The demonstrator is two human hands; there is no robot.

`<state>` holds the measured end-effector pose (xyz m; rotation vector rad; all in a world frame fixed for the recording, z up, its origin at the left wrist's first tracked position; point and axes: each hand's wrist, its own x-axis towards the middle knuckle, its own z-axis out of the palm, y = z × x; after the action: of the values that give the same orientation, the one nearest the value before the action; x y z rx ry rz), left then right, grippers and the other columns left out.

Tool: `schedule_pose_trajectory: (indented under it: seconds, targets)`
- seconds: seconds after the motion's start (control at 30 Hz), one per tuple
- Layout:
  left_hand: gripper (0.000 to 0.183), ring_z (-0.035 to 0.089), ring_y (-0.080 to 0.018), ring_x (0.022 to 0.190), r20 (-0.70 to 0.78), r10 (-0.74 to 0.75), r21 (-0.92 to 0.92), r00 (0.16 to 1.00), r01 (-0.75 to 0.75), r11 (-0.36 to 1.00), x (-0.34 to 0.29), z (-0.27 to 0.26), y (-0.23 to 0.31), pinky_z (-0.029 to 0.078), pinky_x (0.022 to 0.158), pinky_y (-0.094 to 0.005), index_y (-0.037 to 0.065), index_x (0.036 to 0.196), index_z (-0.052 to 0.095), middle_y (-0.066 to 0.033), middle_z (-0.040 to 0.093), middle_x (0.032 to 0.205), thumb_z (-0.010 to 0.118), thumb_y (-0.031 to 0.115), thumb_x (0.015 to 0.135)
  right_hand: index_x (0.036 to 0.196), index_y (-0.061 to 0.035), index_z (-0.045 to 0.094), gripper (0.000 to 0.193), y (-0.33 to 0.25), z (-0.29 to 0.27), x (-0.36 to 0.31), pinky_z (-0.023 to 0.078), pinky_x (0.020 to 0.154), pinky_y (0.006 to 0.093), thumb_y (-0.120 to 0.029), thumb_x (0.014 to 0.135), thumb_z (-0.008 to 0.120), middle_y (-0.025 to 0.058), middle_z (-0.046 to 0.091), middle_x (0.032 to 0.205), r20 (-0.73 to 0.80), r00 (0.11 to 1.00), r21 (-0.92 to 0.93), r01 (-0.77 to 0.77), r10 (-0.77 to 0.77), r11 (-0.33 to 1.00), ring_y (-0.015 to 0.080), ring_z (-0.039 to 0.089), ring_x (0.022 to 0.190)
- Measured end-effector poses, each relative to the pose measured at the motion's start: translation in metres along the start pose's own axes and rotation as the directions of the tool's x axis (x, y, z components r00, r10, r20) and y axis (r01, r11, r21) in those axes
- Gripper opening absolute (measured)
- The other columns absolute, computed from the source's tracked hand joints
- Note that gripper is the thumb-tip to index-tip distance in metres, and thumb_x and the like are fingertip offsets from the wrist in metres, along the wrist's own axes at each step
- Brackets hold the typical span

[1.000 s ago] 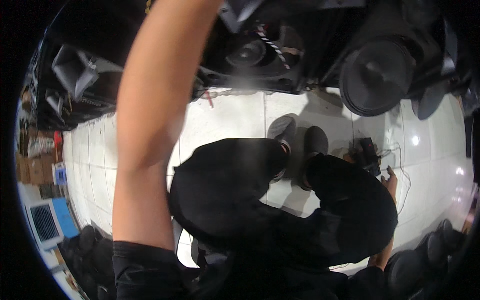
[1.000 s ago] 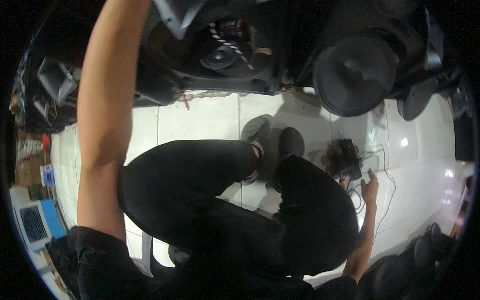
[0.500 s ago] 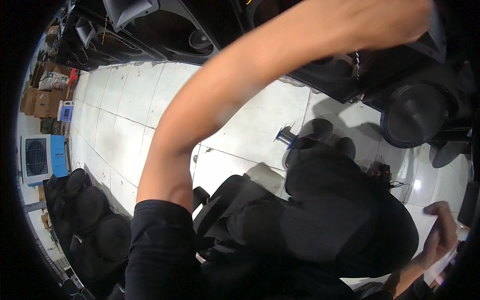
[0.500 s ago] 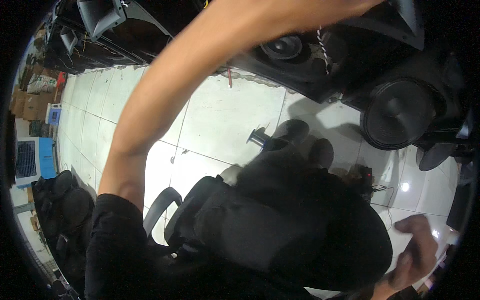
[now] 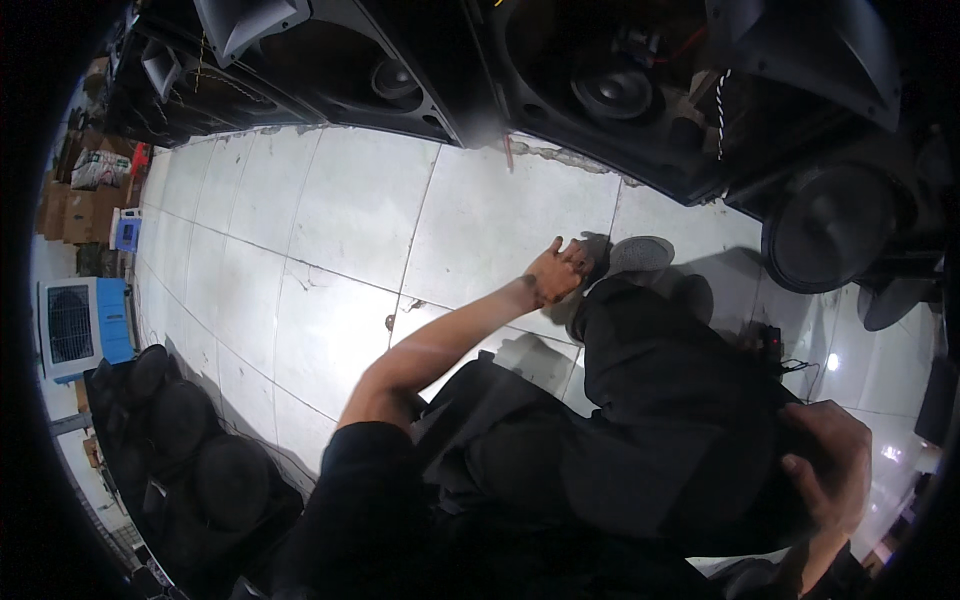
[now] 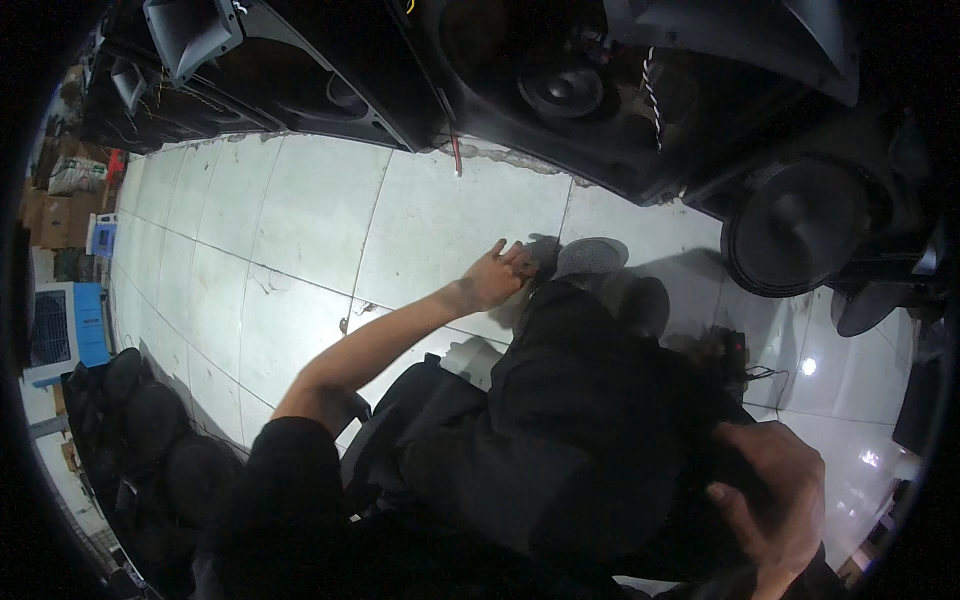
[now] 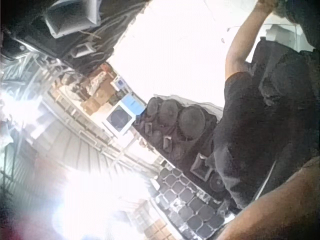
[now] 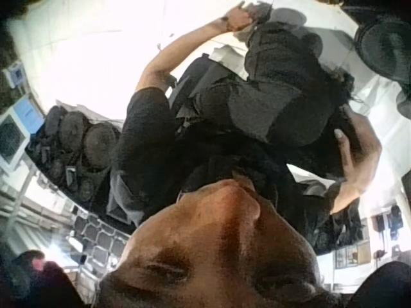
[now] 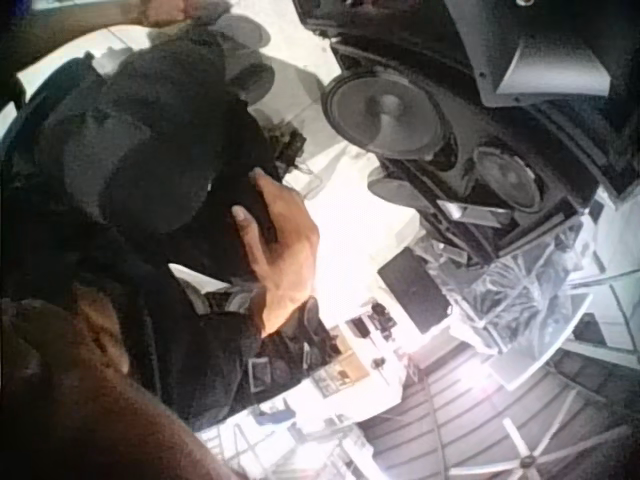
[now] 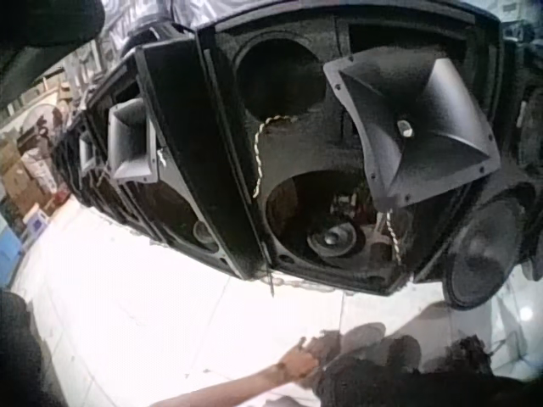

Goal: The person sits on the floor and uses a soldering iron and solder to connect wires to a speaker driver mounted in a large speaker enclosure. They strip wire ends, apply solder to terminals, and secure connections while handling the speaker and tools.

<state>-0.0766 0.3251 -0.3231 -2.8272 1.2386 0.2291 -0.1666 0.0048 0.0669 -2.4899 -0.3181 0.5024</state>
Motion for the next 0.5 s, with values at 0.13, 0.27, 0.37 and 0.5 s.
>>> schedule_pose_trajectory:
  seconds: [0.13, 0.27, 0.37, 0.5]
  targets:
    - [0.049, 0.044, -0.0342, 0.132, 0.135, -0.137, 0.057, 0.981, 0.131, 0.990, 0.024, 0.026, 0.007, 0.037, 0.108, -0.0514, 0.003, 0.135, 0.052, -0.0178, 0.052, 0.135, 0.056, 0.017, 0.088, 0.104, 0.0077, 0.068, 0.049, 0.000, 0.000, -0.004, 0.053, 0.080, 0.0425, -0.025, 0.067, 0.070, 0.0241, 0.070, 0.093, -0.048, 0.999, -0.040, -0.013, 0.011, 0.999, 0.0377, 0.068, 0.083]
    - [0.043, 0.046, -0.0356, 0.129, 0.029, -0.121, -0.090, 0.992, 0.124, 0.988, 0.020, 0.011, 0.004, 0.040, 0.106, -0.0486, -0.001, 0.123, 0.056, -0.0192, 0.054, 0.128, 0.062, 0.014, 0.083, 0.104, 0.0072, 0.068, 0.049, 0.014, -0.002, -0.008, 0.054, 0.078, 0.0418, -0.025, 0.068, 0.070, 0.0229, 0.070, 0.091, -0.063, 0.998, -0.010, -0.008, 0.008, 1.000, 0.0356, 0.069, 0.081]
    - [0.047, 0.048, -0.0348, 0.125, -0.411, -0.262, -0.390, 0.873, 0.091, 0.916, 0.014, -0.018, -0.005, 0.041, 0.106, -0.0429, 0.000, 0.117, 0.058, -0.0191, 0.057, 0.122, 0.068, 0.013, 0.073, 0.105, 0.0051, 0.068, 0.042, 0.010, -0.008, 0.002, 0.054, 0.074, 0.0412, -0.023, 0.073, 0.071, 0.0199, 0.070, 0.089, -0.001, 0.997, -0.010, 0.072, -0.072, 0.997, 0.0336, 0.069, 0.080]
    - [0.038, 0.057, -0.0238, 0.113, -0.129, -0.620, -0.979, 0.774, -0.200, -0.046, 0.009, -0.127, 0.000, 0.043, 0.102, -0.0341, 0.000, 0.120, 0.056, -0.0111, 0.059, 0.117, 0.069, 0.007, 0.085, 0.106, 0.0005, 0.069, 0.028, 0.018, 0.001, 0.043, 0.052, 0.065, 0.0362, -0.013, 0.082, 0.073, 0.0146, 0.070, 0.085, -0.024, 0.966, -0.076, 0.255, -0.258, 0.964, 0.0264, 0.068, 0.074]
